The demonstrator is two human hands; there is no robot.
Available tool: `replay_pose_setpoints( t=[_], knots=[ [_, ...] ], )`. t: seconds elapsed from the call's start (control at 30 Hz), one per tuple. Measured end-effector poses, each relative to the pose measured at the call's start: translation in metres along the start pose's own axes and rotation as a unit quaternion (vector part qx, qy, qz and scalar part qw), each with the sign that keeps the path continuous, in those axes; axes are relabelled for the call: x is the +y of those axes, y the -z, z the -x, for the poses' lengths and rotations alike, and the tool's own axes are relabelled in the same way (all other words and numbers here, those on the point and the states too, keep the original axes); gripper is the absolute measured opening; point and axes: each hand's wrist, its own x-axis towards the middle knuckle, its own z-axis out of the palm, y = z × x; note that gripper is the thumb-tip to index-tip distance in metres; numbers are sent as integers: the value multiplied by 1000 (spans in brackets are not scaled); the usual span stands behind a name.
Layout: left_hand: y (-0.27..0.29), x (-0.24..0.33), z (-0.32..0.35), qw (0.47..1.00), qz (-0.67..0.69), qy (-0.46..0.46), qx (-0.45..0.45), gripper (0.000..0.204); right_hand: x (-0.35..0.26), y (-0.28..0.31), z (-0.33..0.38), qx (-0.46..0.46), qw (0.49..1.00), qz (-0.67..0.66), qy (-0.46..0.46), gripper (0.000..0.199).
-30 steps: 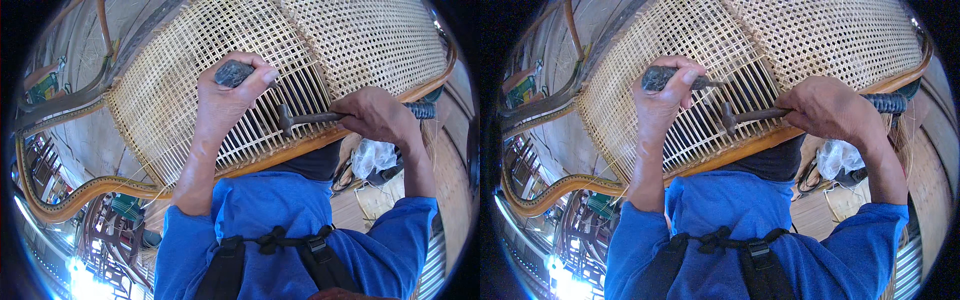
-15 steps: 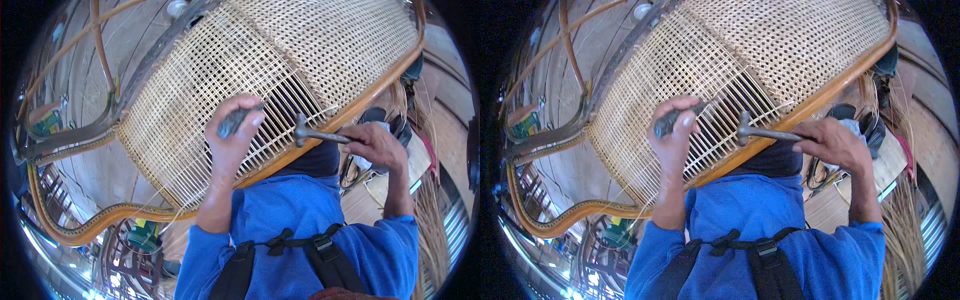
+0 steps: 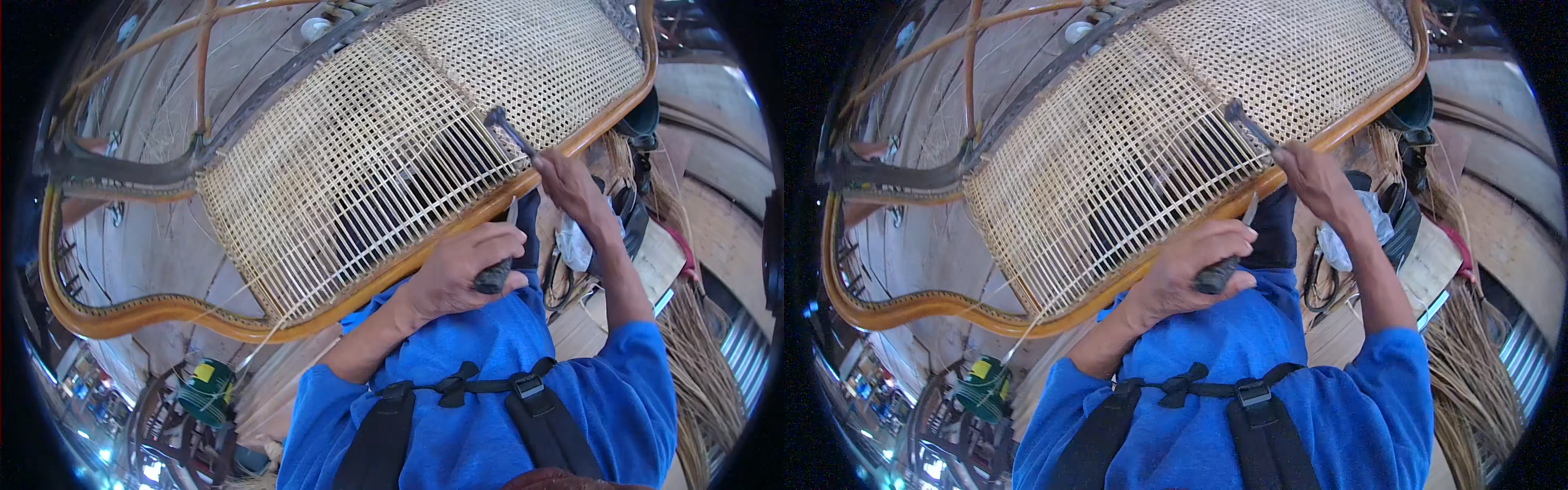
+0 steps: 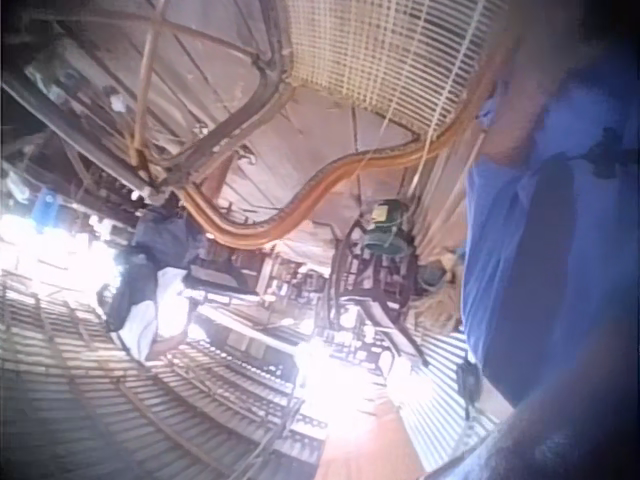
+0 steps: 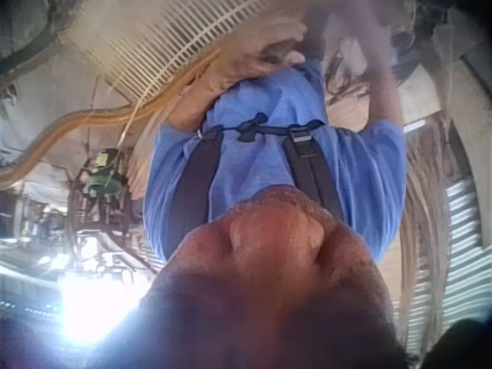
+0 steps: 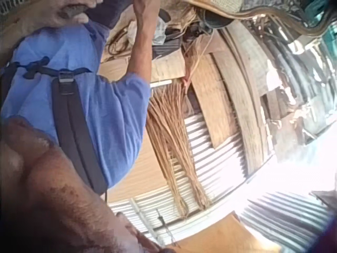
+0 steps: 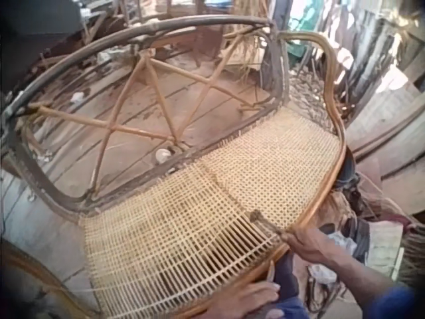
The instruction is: Repairing a rattan chair seat by weaving new strips and securing them with a hammer and other tools.
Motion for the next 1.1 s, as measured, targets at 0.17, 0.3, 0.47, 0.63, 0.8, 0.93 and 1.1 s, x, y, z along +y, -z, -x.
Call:
replay_pose_setpoints(
  t=[0.17,0.3,0.47,0.63,0.8,0.93,1.1],
  knots=[
    [-11,-3,12,998,3,20,-65,42,32,-18,-57,51,990,104,76,40],
    [-12,-8,10,992,-16,43,-113,49,36,-16,-3,81,997,-10,-5,41],
    [-39,-11,-6,982,-55,8,-181,49,122,-114,133,227,969,24,-95,30],
    [-70,-27,-19,959,-69,14,-273,47,148,-225,218,241,919,-214,-228,32],
    [-92,-46,-22,933,-145,-4,-330,34,179,-225,218,120,959,-152,-204,21],
    [-113,-68,-30,898,-247,-70,-358,34,179,-197,208,241,946,-91,-199,17],
    [-126,-76,-36,879,-286,-51,-377,35,212,-190,181,344,904,-62,-248,17]
  ],
)
